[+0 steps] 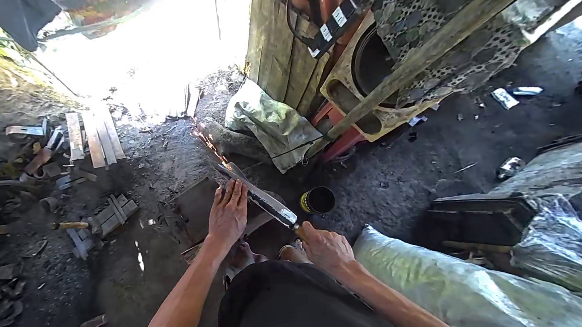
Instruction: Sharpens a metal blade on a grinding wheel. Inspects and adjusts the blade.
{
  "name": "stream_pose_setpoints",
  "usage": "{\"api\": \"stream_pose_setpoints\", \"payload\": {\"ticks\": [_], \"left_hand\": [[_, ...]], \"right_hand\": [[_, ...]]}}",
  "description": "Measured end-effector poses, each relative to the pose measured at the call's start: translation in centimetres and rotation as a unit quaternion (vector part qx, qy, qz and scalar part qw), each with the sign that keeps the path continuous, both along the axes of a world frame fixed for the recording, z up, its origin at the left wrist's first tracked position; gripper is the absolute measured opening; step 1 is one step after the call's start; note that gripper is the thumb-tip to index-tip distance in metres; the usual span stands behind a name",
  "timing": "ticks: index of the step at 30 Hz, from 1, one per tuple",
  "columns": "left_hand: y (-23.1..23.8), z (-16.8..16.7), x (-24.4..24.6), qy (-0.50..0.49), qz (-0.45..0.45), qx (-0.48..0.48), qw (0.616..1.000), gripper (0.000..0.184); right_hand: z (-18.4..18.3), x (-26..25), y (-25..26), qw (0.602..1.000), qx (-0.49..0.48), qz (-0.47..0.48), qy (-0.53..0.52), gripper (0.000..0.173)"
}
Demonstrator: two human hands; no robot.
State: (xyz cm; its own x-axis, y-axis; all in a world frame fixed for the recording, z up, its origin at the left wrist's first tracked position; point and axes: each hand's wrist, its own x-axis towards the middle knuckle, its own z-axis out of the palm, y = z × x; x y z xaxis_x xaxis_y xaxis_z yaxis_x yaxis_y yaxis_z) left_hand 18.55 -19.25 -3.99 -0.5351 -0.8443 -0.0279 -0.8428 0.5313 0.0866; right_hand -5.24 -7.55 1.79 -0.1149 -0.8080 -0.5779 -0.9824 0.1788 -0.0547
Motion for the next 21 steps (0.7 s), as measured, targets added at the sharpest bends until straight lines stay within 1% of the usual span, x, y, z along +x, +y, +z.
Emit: {"api": "stream_pose_setpoints", "payload": {"ticks": [5,8,10,13,16,19,21], "left_hand": [[3.4,0.4,-3.2,0.030,-0.019,0.025,0.999,0.054],[4.5,0.8,-4.3,0.051,-0.028,0.023,0.998,0.054],[4.5,0.9,-4.5,0.060,-0.030,0.022,0.998,0.053],[3.5,0.8,-3.5,0.036,-0.017,0.032,0.999,0.055],[1.4,-0.1,-1.1,0.026,-0.003,0.006,1.000,0.052],[-0.9,-0.7,0.9,0.000,0.012,-0.012,1.000,0.051],[-1.7,-0.8,1.7,-0.015,0.016,-0.023,0.999,0.051]], "right_hand": [[1.5,-3.7,4.0,0.999,-0.004,0.011,0.036,0.031],[2.6,-5.0,5.2,0.999,-0.010,0.018,0.050,0.029],[2.7,-5.2,5.5,0.998,-0.027,0.024,0.057,0.028],[1.8,-3.9,4.3,0.999,-0.013,0.018,0.043,0.031],[0.3,-1.2,1.5,1.000,-0.003,0.007,0.012,0.037],[-0.8,1.1,-1.2,1.000,-0.008,0.009,-0.001,0.038],[-1.6,1.6,-2.1,1.000,-0.020,0.017,0.000,0.036]]}}
